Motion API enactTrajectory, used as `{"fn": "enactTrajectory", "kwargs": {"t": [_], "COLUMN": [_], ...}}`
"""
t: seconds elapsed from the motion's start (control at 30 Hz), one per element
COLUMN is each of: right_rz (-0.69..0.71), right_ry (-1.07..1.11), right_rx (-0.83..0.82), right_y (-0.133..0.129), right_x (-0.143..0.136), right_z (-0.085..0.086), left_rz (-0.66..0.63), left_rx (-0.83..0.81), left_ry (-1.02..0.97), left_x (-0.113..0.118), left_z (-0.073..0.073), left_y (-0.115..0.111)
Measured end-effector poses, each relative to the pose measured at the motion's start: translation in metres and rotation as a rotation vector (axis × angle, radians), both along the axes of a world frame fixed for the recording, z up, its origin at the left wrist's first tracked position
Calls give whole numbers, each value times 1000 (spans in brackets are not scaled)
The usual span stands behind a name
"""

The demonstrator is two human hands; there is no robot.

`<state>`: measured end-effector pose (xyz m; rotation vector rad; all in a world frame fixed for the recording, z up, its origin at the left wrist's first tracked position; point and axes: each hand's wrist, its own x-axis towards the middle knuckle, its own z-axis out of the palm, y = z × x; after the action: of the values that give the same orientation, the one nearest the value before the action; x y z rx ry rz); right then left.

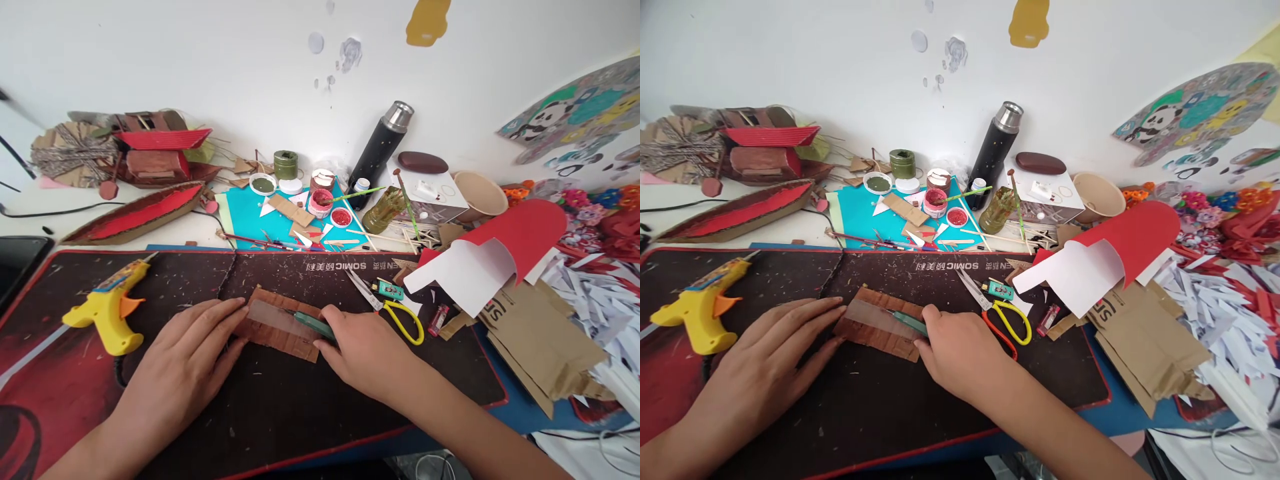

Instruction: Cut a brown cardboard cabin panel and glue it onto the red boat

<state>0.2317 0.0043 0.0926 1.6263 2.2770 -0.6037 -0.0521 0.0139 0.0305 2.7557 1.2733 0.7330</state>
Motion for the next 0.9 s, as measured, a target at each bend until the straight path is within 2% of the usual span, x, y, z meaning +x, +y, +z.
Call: {"fn": "enactTrajectory", "kwargs": {"t": [0.13, 0.3, 0.5, 0.67, 0.9], "right_rz": [23, 20, 6, 14, 24], "right_ry": [-29, -25, -26, -25, -8], "right_rx": [4, -32, -60, -60, -39], "right_y": [4, 8, 14, 15, 14], "right_x": [-2, -7, -11, -11, -9], "right_z": [-2, -4, -3, -7, -12], "left_rz": [17, -141, -91, -89, -170], "left_rx": [72, 63, -3, -18, -12], "left_ry": [10, 79, 99, 159, 158], "left_x": [1, 6, 12, 11, 11], "left_z": [3, -5, -18, -20, -19], "left_y": [-5, -7, -9, -12, -11]}}
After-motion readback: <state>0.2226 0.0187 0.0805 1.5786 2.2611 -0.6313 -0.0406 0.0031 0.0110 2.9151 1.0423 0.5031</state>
